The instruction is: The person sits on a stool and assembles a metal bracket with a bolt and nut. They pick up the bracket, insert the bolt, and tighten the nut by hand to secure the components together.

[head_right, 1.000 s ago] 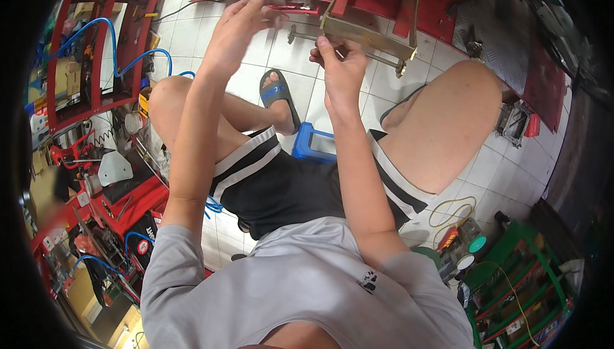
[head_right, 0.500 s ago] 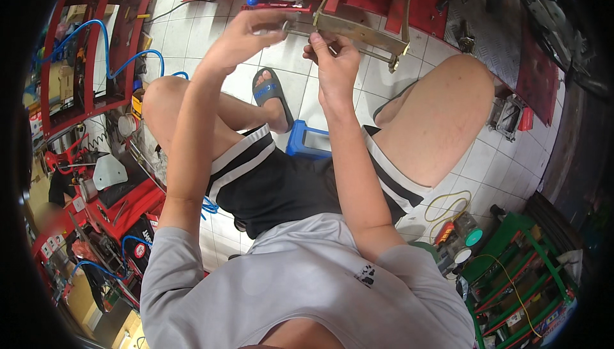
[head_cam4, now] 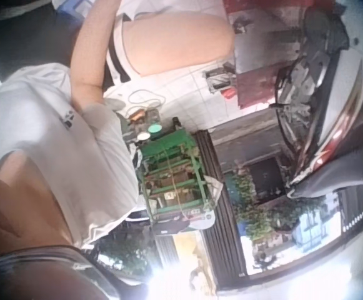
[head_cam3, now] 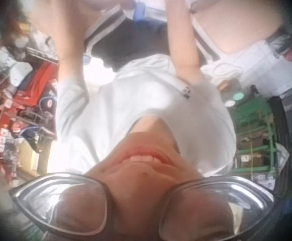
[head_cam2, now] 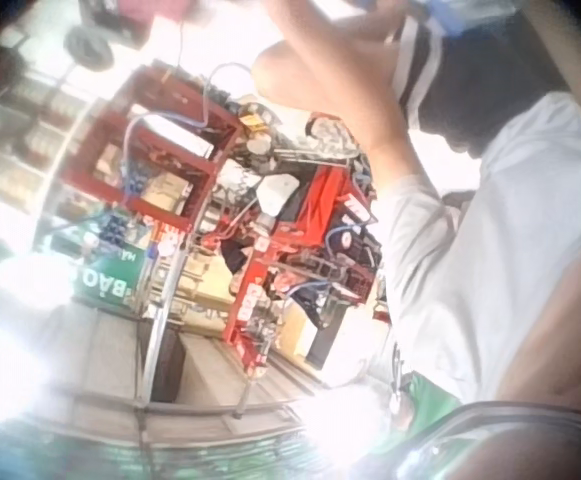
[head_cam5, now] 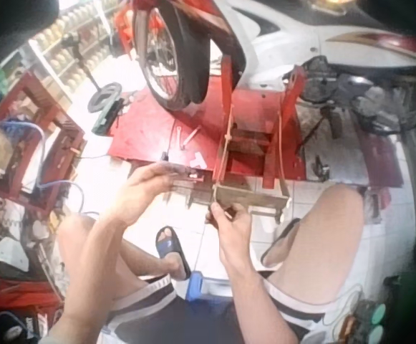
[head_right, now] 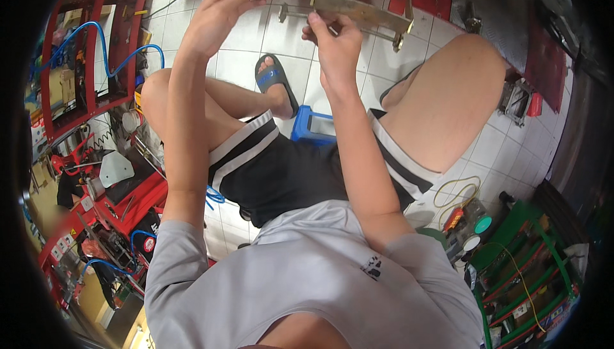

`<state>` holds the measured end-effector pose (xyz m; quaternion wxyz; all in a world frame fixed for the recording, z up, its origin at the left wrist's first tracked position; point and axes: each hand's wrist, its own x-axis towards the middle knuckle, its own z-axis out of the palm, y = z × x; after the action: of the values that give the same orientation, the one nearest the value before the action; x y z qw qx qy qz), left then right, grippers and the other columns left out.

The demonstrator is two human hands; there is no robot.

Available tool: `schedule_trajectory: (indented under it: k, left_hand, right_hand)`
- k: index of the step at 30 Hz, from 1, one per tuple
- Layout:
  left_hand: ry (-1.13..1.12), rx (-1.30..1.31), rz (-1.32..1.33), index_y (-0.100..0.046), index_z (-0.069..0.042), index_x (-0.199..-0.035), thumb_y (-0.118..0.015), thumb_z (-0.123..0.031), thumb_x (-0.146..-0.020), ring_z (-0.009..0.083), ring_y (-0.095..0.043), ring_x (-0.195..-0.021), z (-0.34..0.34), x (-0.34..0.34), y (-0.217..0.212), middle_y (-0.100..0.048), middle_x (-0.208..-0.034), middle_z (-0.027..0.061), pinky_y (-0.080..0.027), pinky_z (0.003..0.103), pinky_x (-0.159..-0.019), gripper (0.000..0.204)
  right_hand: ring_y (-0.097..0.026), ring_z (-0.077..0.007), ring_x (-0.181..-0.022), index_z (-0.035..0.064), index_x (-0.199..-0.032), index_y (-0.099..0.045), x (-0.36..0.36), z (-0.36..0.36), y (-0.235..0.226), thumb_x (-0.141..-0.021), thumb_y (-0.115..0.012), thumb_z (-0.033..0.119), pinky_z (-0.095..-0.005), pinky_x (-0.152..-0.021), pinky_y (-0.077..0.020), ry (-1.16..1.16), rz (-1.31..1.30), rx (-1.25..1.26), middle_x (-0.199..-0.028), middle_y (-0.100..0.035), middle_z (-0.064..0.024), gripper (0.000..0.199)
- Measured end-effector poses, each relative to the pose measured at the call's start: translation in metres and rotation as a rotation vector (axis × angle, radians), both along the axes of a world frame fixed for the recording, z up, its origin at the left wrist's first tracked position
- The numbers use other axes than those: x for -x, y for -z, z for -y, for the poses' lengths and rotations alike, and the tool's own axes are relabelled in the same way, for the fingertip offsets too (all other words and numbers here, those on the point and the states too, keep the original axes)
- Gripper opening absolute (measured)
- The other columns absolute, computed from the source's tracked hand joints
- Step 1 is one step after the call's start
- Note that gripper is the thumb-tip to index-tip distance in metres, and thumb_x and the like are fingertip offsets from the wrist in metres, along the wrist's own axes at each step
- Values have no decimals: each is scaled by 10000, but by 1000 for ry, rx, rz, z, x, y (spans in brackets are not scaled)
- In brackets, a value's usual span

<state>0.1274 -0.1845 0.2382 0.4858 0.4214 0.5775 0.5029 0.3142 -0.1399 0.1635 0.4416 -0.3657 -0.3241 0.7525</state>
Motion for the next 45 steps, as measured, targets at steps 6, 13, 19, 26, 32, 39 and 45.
schedule_trajectory:
  k: [6,13,19,26,32,39,45]
  left_hand:
    - [167,71,-265,-633,14,-1124,-465,-289,-972,185,-577,-1132,1,-14,15,-633,-1204,103,-410,329,-992,378]
    - [-109,247,-71,-662,-23,-1088,-483,-341,-941,218,-641,-987,4,4,14,-688,-1003,128,-467,316,-899,394]
    - [63,494,-298,-624,-21,-922,-373,-559,-973,151,-628,-676,-3,-29,17,-659,-736,75,-467,290,-615,596]
    - [-84,-35,51,-582,-46,-1171,-556,-290,-934,154,-550,-1098,0,-16,23,-611,-1166,79,-414,282,-862,341]
    - [-151,135,-80,-513,-56,-1280,-497,-170,-960,199,-513,-1208,1,-5,14,-577,-1268,76,-396,333,-990,340]
    - [-194,213,-128,-498,-3,-1289,-460,-350,-999,219,-571,-1133,-8,-23,16,-597,-1225,121,-437,364,-952,453]
    - [33,572,-201,-559,13,-1141,-312,-548,-997,222,-680,-852,-13,-25,12,-691,-972,128,-519,344,-695,629]
  right_hand:
    - [-629,-174,-690,-66,-945,-624,0,-2,0,-859,-673,45,-298,-629,-555,-8,-1,-28,-825,-627,-94,150]
    - [-609,-171,-754,-47,-992,-614,-3,-1,-2,-888,-673,88,-303,-705,-533,-58,36,-11,-883,-624,-91,181]
    - [-622,-164,-681,-67,-950,-635,0,-1,-3,-855,-672,37,-286,-622,-551,6,27,-12,-797,-618,-80,146]
    - [-612,-164,-760,-38,-993,-607,-2,-1,-4,-892,-667,100,-287,-699,-531,-33,33,4,-874,-620,-91,182]
    - [-582,-128,-629,-37,-892,-616,-4,-2,-5,-875,-656,87,-266,-550,-487,16,192,61,-725,-600,-52,131]
    - [-506,-107,-598,16,-815,-588,5,8,-2,-931,-613,164,-251,-551,-430,195,66,-143,-696,-548,-25,189]
    - [-457,-83,-581,25,-820,-564,-5,1,15,-928,-598,139,-241,-526,-388,23,235,-124,-705,-517,-12,161]
